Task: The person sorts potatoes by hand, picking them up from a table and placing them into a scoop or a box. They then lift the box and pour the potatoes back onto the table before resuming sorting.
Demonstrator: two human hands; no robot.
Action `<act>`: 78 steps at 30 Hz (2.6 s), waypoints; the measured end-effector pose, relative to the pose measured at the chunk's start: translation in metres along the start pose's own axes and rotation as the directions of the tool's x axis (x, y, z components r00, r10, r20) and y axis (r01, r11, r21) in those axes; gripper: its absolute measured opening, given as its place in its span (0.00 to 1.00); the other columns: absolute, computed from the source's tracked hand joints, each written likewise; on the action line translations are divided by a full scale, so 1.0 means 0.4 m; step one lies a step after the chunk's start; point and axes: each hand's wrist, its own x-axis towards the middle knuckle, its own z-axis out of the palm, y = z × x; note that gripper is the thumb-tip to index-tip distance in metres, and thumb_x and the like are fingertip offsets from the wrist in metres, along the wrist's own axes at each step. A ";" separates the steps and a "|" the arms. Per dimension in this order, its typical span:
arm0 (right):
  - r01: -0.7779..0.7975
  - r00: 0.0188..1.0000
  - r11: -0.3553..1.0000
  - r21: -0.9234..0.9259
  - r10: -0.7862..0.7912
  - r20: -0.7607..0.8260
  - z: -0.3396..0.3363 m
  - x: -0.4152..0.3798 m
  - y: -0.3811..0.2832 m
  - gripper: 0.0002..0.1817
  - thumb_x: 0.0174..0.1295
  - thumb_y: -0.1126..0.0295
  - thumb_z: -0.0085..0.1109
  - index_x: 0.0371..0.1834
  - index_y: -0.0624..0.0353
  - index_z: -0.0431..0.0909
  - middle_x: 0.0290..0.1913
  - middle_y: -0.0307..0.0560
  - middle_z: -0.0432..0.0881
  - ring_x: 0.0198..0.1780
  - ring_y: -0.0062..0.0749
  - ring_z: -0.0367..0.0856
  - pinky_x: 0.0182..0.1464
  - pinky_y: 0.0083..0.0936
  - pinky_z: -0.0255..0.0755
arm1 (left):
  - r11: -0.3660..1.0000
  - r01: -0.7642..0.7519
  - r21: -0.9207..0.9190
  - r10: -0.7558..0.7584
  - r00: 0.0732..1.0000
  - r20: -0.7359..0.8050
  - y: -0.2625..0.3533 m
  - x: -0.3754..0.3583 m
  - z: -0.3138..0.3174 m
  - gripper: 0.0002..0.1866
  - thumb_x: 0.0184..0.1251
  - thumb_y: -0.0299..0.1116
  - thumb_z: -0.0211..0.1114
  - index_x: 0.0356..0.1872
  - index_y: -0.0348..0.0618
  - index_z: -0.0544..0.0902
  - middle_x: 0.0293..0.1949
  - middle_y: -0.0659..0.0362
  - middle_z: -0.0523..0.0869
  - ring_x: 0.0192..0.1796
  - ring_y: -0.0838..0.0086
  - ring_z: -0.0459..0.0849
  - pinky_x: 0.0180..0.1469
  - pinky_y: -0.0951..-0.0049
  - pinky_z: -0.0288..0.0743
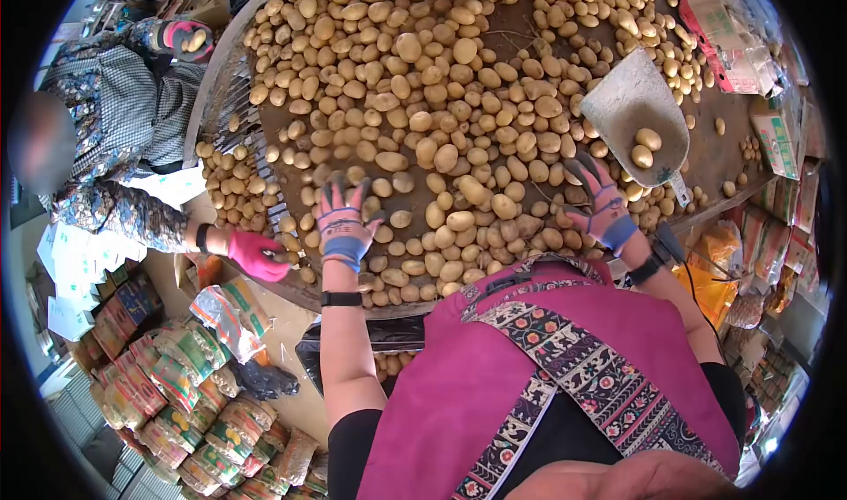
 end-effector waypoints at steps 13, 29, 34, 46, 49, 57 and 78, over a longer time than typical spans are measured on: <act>-0.245 0.923 0.872 -0.423 0.343 0.173 0.087 0.023 -0.106 0.48 0.53 0.43 0.65 0.76 0.38 0.52 0.74 0.71 0.51 0.73 0.72 0.51 0.72 0.54 0.55 | 0.879 -0.399 -0.260 0.369 0.916 -0.159 0.320 0.136 -0.047 0.29 0.55 0.34 0.68 0.60 0.47 0.74 0.62 0.49 0.74 0.66 0.56 0.71 0.65 0.59 0.70; -0.039 0.999 0.819 0.573 0.037 0.015 0.058 -0.045 -0.064 0.38 0.57 0.63 0.68 0.70 0.58 0.62 0.68 0.58 0.64 0.69 0.51 0.65 0.69 0.37 0.63 | 0.884 -0.068 -0.462 -0.047 0.972 -0.232 0.179 0.020 -0.066 0.26 0.52 0.33 0.72 0.54 0.42 0.77 0.53 0.49 0.79 0.58 0.54 0.77 0.60 0.57 0.72; -0.015 0.971 0.998 0.062 -0.001 0.240 0.069 -0.066 -0.086 0.38 0.58 0.54 0.65 0.71 0.46 0.61 0.71 0.61 0.59 0.69 0.59 0.63 0.69 0.47 0.61 | 0.832 -0.379 -0.406 0.268 0.914 -0.304 0.309 0.058 -0.092 0.30 0.52 0.34 0.71 0.59 0.45 0.75 0.59 0.50 0.76 0.62 0.52 0.73 0.64 0.56 0.68; -0.023 0.982 0.939 0.342 -0.043 0.184 0.032 -0.142 0.030 0.33 0.58 0.61 0.66 0.67 0.53 0.68 0.67 0.57 0.67 0.68 0.52 0.67 0.68 0.38 0.64 | 0.938 -0.043 -0.344 0.041 0.999 -0.013 0.244 0.063 -0.004 0.26 0.51 0.39 0.72 0.53 0.47 0.79 0.53 0.49 0.79 0.59 0.50 0.74 0.60 0.56 0.71; -0.049 0.997 0.944 0.326 0.025 0.078 0.062 -0.171 0.050 0.33 0.57 0.61 0.66 0.66 0.54 0.68 0.66 0.56 0.68 0.66 0.51 0.69 0.67 0.38 0.65 | 0.933 -0.332 -0.142 0.273 0.906 -0.324 0.313 0.051 -0.116 0.26 0.51 0.36 0.71 0.53 0.44 0.77 0.54 0.49 0.79 0.58 0.52 0.76 0.60 0.57 0.71; 0.053 0.997 0.924 0.379 -0.071 0.033 0.036 -0.191 0.032 0.30 0.58 0.63 0.66 0.64 0.55 0.70 0.63 0.54 0.72 0.63 0.51 0.72 0.64 0.38 0.68 | 0.770 -0.623 -0.136 0.635 0.728 0.259 0.634 0.024 -0.096 0.33 0.56 0.38 0.67 0.66 0.53 0.71 0.68 0.51 0.69 0.66 0.52 0.70 0.68 0.58 0.65; 0.019 0.986 0.225 0.974 -0.165 0.019 0.024 -0.147 -0.007 0.21 0.61 0.68 0.61 0.56 0.57 0.69 0.49 0.47 0.76 0.42 0.27 0.77 0.49 0.27 0.73 | 0.715 -0.332 -0.615 0.164 0.935 -0.314 0.416 0.353 -0.289 0.26 0.63 0.40 0.66 0.61 0.42 0.74 0.54 0.45 0.81 0.58 0.52 0.78 0.60 0.59 0.74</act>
